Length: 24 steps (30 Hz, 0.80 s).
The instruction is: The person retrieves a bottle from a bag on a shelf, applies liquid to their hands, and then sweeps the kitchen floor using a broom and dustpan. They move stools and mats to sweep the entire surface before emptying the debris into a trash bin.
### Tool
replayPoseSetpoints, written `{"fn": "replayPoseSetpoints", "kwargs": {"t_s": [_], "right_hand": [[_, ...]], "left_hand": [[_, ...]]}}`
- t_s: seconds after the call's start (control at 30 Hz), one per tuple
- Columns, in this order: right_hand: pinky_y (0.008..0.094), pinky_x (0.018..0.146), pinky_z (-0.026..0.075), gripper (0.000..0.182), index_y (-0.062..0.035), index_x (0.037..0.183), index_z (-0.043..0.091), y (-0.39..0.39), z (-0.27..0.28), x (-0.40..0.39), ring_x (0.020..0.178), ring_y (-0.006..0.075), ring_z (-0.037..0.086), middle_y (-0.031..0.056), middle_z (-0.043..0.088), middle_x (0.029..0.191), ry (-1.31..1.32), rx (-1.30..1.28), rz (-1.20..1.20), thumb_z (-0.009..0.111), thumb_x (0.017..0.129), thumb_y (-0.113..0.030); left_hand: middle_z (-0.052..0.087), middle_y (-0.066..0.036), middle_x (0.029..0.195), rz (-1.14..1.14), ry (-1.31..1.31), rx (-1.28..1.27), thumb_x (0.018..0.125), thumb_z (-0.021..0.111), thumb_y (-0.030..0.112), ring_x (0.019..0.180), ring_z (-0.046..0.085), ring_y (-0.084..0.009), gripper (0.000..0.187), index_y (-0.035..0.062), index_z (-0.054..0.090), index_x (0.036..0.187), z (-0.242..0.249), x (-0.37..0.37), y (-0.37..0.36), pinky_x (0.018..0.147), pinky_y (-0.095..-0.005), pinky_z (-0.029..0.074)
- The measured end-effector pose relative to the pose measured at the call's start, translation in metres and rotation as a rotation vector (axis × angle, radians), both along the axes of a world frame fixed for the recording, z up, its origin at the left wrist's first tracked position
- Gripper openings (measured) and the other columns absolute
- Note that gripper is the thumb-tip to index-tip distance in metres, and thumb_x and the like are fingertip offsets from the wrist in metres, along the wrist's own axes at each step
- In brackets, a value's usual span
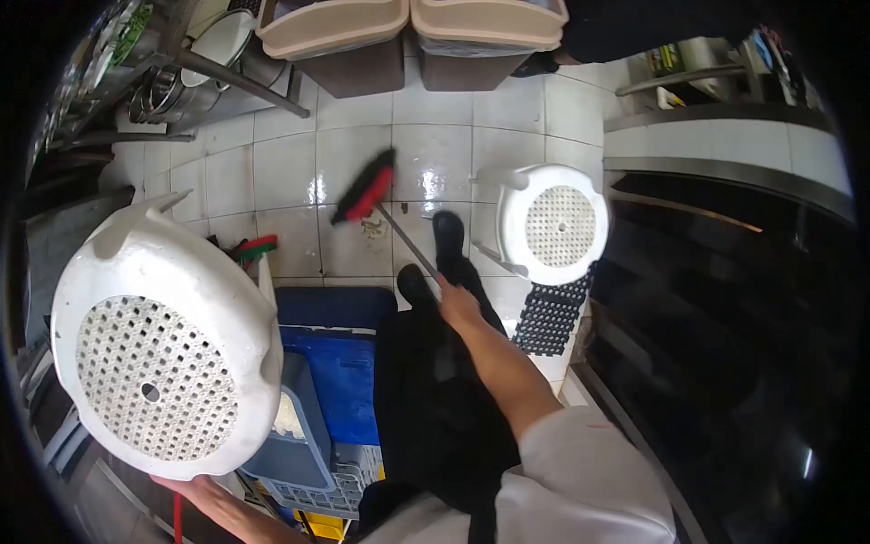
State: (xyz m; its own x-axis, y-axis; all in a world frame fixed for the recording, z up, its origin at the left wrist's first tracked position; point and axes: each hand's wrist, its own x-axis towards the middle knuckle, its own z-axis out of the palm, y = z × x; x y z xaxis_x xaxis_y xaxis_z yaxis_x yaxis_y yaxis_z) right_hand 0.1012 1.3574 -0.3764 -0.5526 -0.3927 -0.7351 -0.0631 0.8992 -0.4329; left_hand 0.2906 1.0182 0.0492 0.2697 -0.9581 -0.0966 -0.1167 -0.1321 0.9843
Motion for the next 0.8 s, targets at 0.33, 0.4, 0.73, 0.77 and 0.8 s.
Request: {"fn": "replayPoseSetpoints", "kwargs": {"t_s": [0.33,0.4,0.73,0.77,0.8], "right_hand": [[0.0513,0.081,0.051,0.044,-0.0201,0.136,0.050,0.006,0.111,0.008,0.096,0.0439,0.062,0.0215,0.066,0.104,0.013,-0.086,-0.280,0.042,0.094,-0.014],[0.0534,0.079,0.050,0.046,-0.0184,0.136,0.048,-0.031,0.091,0.021,0.093,0.0443,0.063,0.0232,0.066,0.102,0.118,-0.063,-0.256,0.041,0.092,-0.012],[0.0541,0.089,0.049,0.045,-0.0305,0.139,0.047,0.011,0.332,0.306,0.101,0.0459,0.062,0.0271,0.064,0.108,-0.115,0.123,-0.407,0.044,0.095,-0.025],[0.0541,0.088,0.049,0.045,-0.0311,0.140,0.046,0.010,0.337,0.318,0.100,0.0458,0.062,0.0271,0.064,0.106,-0.097,0.126,-0.397,0.043,0.095,-0.027],[0.0541,0.088,0.049,0.045,-0.0311,0.140,0.046,0.013,0.346,0.323,0.100,0.0458,0.062,0.0271,0.064,0.106,-0.078,0.123,-0.417,0.043,0.095,-0.027]], "left_hand": [[0.045,-0.020,0.142,-0.217,0.132,0.164,0.095,0.037,0.047,0.124,0.050,-0.0372,0.067,0.0009,0.037,0.143,-0.022,-0.029,-0.010,0.100,-0.0524,0.047],[0.048,-0.020,0.140,-0.380,0.221,0.210,0.096,0.037,0.042,0.123,0.052,-0.0360,0.062,-0.0007,0.039,0.142,-0.019,-0.036,-0.009,0.103,-0.0510,0.045],[0.057,-0.012,0.130,-1.016,0.455,0.336,0.101,0.039,0.030,0.116,0.058,-0.0266,0.046,0.0011,0.047,0.135,0.063,-0.067,-0.010,0.097,-0.0382,0.048],[0.057,-0.012,0.130,-1.045,0.507,0.398,0.100,0.040,0.029,0.116,0.058,-0.0262,0.045,0.0009,0.046,0.135,0.068,-0.076,-0.003,0.097,-0.0377,0.048],[0.057,-0.012,0.130,-1.067,0.523,0.394,0.100,0.040,0.029,0.116,0.058,-0.0262,0.045,0.0009,0.046,0.135,0.078,-0.086,0.006,0.097,-0.0377,0.048]]}}
